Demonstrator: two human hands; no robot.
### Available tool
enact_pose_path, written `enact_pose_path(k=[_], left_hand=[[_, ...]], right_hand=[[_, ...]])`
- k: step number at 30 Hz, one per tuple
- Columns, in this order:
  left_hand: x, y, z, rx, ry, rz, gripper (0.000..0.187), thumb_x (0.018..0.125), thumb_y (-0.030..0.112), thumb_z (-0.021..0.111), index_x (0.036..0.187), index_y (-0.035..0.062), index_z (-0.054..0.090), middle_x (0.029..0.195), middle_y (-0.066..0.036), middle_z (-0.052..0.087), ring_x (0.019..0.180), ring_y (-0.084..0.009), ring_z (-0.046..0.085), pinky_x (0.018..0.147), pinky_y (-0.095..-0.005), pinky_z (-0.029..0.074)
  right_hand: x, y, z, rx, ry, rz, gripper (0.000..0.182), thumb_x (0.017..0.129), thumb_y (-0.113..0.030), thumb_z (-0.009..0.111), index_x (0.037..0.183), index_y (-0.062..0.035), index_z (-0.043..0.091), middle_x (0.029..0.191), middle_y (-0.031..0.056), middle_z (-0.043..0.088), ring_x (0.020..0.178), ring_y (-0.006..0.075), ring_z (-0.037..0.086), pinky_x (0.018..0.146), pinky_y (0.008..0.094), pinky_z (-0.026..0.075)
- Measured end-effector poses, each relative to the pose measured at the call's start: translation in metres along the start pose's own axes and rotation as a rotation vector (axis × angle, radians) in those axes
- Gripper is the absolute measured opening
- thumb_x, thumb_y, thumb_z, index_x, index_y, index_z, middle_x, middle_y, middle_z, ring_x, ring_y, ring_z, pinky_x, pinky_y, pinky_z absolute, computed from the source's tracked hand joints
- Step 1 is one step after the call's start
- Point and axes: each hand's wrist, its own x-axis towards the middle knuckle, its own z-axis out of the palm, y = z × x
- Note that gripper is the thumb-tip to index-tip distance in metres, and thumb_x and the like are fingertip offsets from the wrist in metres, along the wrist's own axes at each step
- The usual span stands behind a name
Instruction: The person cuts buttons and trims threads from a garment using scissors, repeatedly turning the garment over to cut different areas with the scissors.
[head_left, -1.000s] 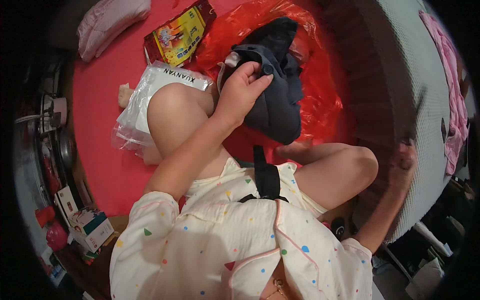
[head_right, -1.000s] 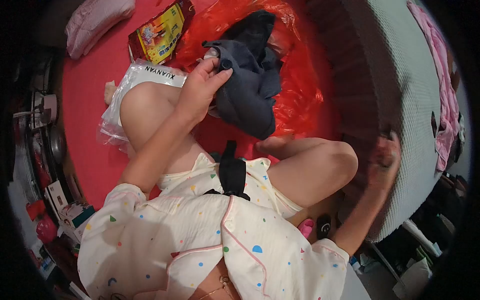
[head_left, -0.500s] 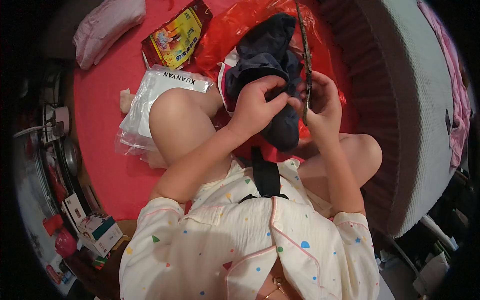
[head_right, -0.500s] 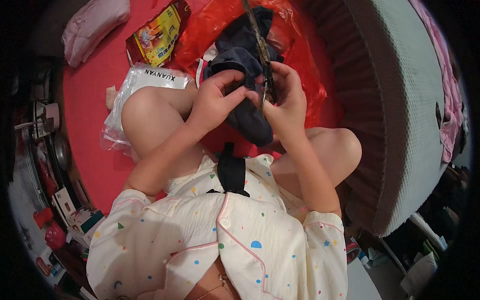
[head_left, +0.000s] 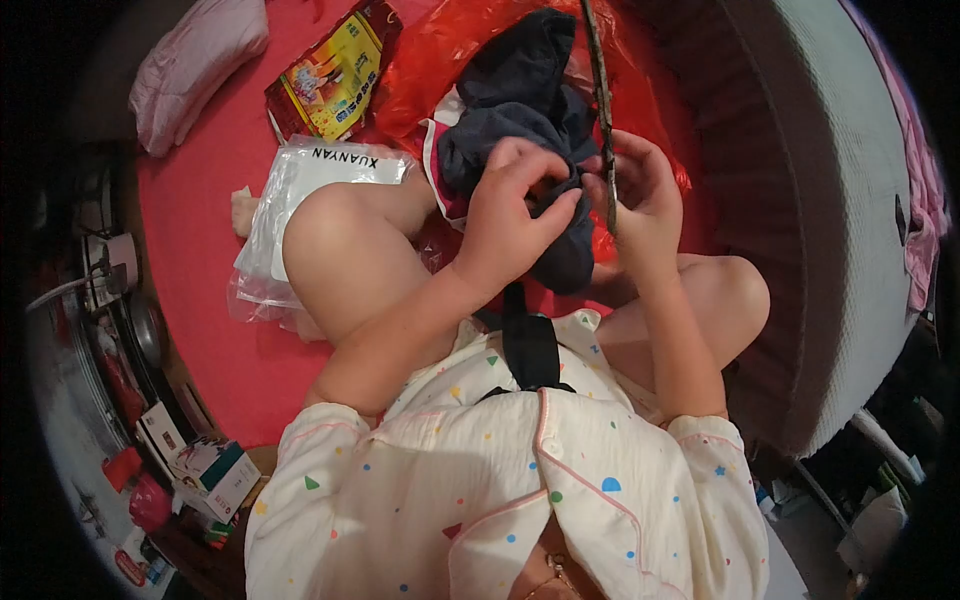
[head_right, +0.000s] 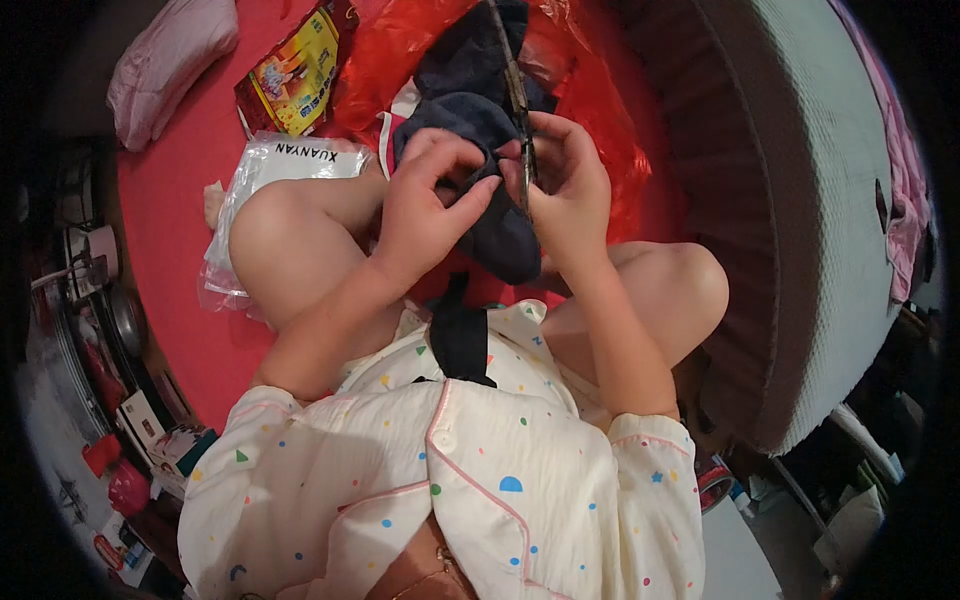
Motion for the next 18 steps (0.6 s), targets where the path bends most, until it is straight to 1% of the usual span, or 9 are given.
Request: enact_pose_path(k=[1, 2, 5, 8, 11, 13, 14, 16, 18], left_hand=[[0.0, 0.005, 0.0, 0.042, 0.085, 0.055, 0.028, 0.081, 0.004, 0.07, 0.107, 0.0018, 0.061, 0.094, -0.006, 0.065, 0.075, -0.0101, 0.059, 0.066, -0.0235, 0.048], [0.001, 0.008, 0.0, 0.041, 0.079, 0.054, 0.028, 0.081, 0.004, 0.07, 0.107, 0.0018, 0.061, 0.094, -0.006, 0.065, 0.075, -0.0101, 0.059, 0.066, -0.0235, 0.048], [0.005, 0.008, -0.001, -0.062, 0.034, 0.033, 0.029, 0.079, 0.003, 0.071, 0.107, 0.0042, 0.06, 0.094, -0.006, 0.063, 0.076, -0.01, 0.059, 0.066, -0.0233, 0.048], [0.005, -0.004, -0.001, -0.008, -0.083, 0.032, 0.029, 0.081, 0.004, 0.072, 0.107, 0.0031, 0.059, 0.093, -0.005, 0.063, 0.078, -0.0091, 0.059, 0.067, -0.0227, 0.049], [0.003, -0.008, 0.0, -0.084, -0.095, -0.084, 0.026, 0.083, 0.005, 0.072, 0.105, 0.0009, 0.059, 0.093, -0.003, 0.063, 0.079, -0.0086, 0.059, 0.068, -0.022, 0.049], [0.003, -0.013, 0.0, -0.55, -0.118, -0.259, 0.021, 0.086, 0.006, 0.071, 0.103, 0.0005, 0.061, 0.091, -0.001, 0.063, 0.075, -0.0063, 0.057, 0.064, -0.0193, 0.045], [0.002, -0.014, 0.0, -0.55, -0.119, -0.26, 0.021, 0.086, 0.006, 0.071, 0.103, 0.0005, 0.061, 0.091, -0.001, 0.063, 0.075, -0.0063, 0.057, 0.064, -0.0193, 0.045], [0.003, -0.008, -0.003, -0.687, -0.187, -0.457, 0.018, 0.086, 0.006, 0.07, 0.102, 0.0027, 0.061, 0.089, 0.001, 0.062, 0.071, -0.0043, 0.054, 0.058, -0.0173, 0.04], [0.003, -0.013, -0.004, -0.701, -0.205, -0.493, 0.019, 0.086, 0.006, 0.07, 0.103, 0.0033, 0.062, 0.088, 0.001, 0.062, 0.069, -0.0034, 0.053, 0.056, -0.0166, 0.038]], right_hand=[[0.0, 0.001, -0.001, 0.002, 0.006, 0.001, 0.05, 0.081, 0.008, 0.068, 0.126, 0.0001, 0.048, 0.101, 0.0084, 0.066, 0.093, 0.0127, 0.063, 0.08, 0.0234, 0.051], [0.0, 0.001, -0.001, 0.051, 0.005, 0.009, 0.049, 0.081, 0.009, 0.068, 0.125, 0.0005, 0.048, 0.099, 0.0085, 0.066, 0.093, 0.0126, 0.063, 0.08, 0.0233, 0.051], [-0.001, 0.001, -0.001, 0.083, 0.015, -0.018, 0.048, 0.082, 0.009, 0.067, 0.125, 0.001, 0.048, 0.098, 0.0086, 0.066, 0.092, 0.0124, 0.063, 0.079, 0.0231, 0.051], [-0.001, 0.001, -0.001, 0.025, 0.028, -0.063, 0.049, 0.082, 0.007, 0.068, 0.125, 0.0013, 0.047, 0.098, 0.0088, 0.066, 0.092, 0.0127, 0.063, 0.081, 0.0228, 0.051], [-0.001, 0.0, -0.002, 0.001, 0.026, -0.045, 0.05, 0.081, 0.005, 0.07, 0.126, 0.0022, 0.047, 0.099, 0.0094, 0.066, 0.094, 0.0139, 0.064, 0.084, 0.0231, 0.051], [0.0, 0.002, -0.004, 0.02, 0.017, -0.016, 0.051, 0.081, 0.004, 0.071, 0.126, 0.0028, 0.046, 0.1, 0.0098, 0.066, 0.095, 0.0147, 0.064, 0.085, 0.0235, 0.051], [0.0, 0.005, -0.005, 0.086, 0.018, 0.013, 0.052, 0.081, 0.003, 0.072, 0.126, 0.0034, 0.046, 0.1, 0.0102, 0.066, 0.095, 0.0153, 0.065, 0.086, 0.0239, 0.051], [0.0, 0.009, -0.007, 0.154, 0.019, 0.043, 0.052, 0.081, 0.002, 0.072, 0.126, 0.0041, 0.046, 0.1, 0.0105, 0.066, 0.096, 0.0159, 0.065, 0.086, 0.0243, 0.052], [-0.001, 0.011, -0.008, 0.189, 0.017, 0.098, 0.054, 0.081, 0.0, 0.074, 0.127, 0.0043, 0.045, 0.1, 0.011, 0.067, 0.097, 0.0167, 0.065, 0.087, 0.0247, 0.052]])
